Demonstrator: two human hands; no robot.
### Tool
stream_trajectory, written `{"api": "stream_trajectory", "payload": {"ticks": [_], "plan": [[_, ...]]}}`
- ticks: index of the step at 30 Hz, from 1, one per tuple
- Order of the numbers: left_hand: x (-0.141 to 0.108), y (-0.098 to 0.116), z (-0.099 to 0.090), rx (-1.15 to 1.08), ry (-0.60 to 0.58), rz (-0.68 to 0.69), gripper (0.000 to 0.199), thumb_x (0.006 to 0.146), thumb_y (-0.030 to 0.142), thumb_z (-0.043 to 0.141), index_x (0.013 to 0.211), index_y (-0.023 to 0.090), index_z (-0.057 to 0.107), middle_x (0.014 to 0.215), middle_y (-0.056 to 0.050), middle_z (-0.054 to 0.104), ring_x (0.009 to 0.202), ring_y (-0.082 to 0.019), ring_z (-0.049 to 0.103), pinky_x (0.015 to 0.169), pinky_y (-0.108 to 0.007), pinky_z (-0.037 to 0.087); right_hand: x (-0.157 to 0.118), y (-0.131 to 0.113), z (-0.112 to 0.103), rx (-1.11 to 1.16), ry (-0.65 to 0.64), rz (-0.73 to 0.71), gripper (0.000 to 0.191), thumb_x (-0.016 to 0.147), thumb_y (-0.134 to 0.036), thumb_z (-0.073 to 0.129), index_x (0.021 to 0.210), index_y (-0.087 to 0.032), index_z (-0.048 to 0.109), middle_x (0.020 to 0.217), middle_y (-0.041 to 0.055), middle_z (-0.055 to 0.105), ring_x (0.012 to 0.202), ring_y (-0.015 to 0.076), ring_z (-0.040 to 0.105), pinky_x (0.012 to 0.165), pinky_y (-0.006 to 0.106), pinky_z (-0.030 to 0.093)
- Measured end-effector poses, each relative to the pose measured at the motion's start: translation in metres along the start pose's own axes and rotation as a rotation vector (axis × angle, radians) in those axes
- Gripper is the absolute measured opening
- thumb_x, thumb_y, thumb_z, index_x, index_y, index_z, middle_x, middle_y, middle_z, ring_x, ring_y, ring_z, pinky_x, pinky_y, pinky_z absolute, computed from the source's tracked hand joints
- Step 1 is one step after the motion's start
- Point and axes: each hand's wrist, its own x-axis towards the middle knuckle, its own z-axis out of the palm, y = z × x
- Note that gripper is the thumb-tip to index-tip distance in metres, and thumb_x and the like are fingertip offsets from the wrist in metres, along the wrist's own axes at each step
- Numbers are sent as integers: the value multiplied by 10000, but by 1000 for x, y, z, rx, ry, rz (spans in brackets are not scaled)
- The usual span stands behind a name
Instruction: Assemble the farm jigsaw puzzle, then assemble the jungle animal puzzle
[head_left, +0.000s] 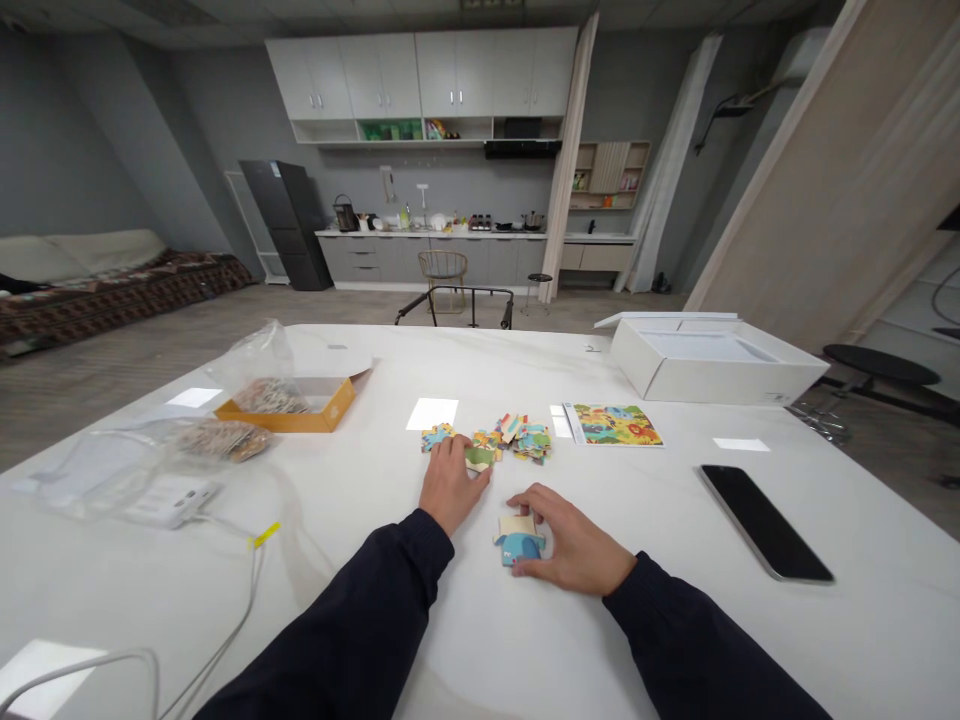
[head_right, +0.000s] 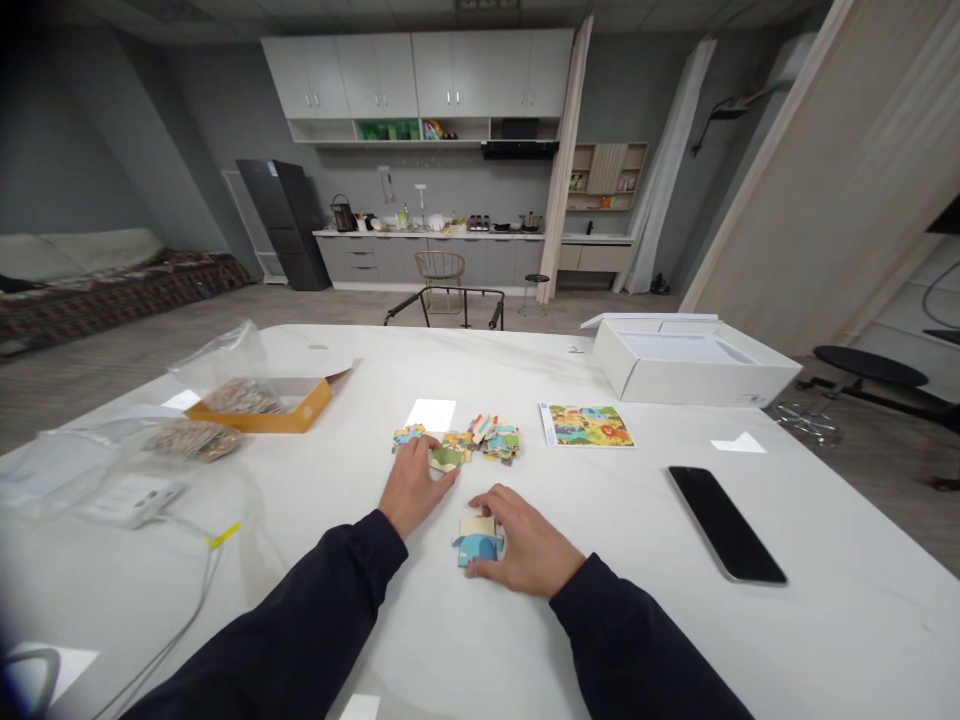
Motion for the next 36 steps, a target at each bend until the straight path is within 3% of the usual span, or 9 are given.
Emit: {"api": "stream_trajectory", "payload": {"ticks": [4,9,11,16,20,22,28,32,36], "plan": [[-9,13,-13,-189,-11,-11,389,749,183,749,1058,236,518,1044,-55,577,1007,-265,582,896,-442,523,0,4,1,-23,25,5,777,699,-401,894,1354,-232,513,1112,65,577,938,227,588,879,406,528],[-31,39,-32,-320,-413,216,480,608,292,911,982,245,613,1021,-49,622,989,-271,585,907,-441,517,0,6,2,17,20,31,1100,571,-484,965,1462,-234,369,1214,86,551,1037,260,584,932,430,516],[-32,41,-32,-331,-475,242,498,573,361,947,956,242,652,1056,-68,628,1019,-288,584,941,-463,507,1,4,1,6,2,-8,1031,563,-508,964,1404,-230,438,1210,86,551,1079,279,574,959,441,504],[-17,24,-32,-482,-498,196,217,802,324,805,983,250,710,1136,-78,633,1113,-253,597,1033,-438,489,1,-1,-1,5,1,-16,710,688,-393,917,1284,-242,561,1181,69,544,1088,262,579,962,415,501],[-13,20,-32,-468,-589,261,220,690,375,908,816,267,764,1150,-65,645,1114,-264,598,1073,-456,465,1,-2,-1,-4,-2,-6,550,714,-391,893,1172,-245,626,1138,59,549,1042,254,588,937,411,510],[-13,23,-28,-465,-541,271,166,739,372,876,808,273,763,1109,-57,656,1070,-248,612,1019,-427,498,1,-2,-1,-11,0,-15,532,711,-382,891,1151,-240,630,1133,61,551,1042,256,588,938,414,511],[-2,15,2,-35,32,7,214,817,243,730,971,225,584,1002,-72,602,993,-291,577,931,-493,502,1,0,0,-34,29,-48,572,701,-283,869,1204,-219,604,1147,79,567,1060,262,591,975,426,505],[6,7,10,38,16,-53,288,755,172,711,950,230,508,958,-65,594,943,-296,585,889,-495,511,1,2,1,-34,27,-46,607,697,-320,887,1225,-213,606,1175,90,574,1100,274,587,1009,441,492],[-3,16,-15,-161,-58,-12,325,755,184,686,1033,235,526,985,-51,628,913,-253,621,856,-443,541,0,5,2,-16,56,20,968,658,-350,925,1468,-211,415,1270,122,548,1078,274,597,994,470,504]]}}
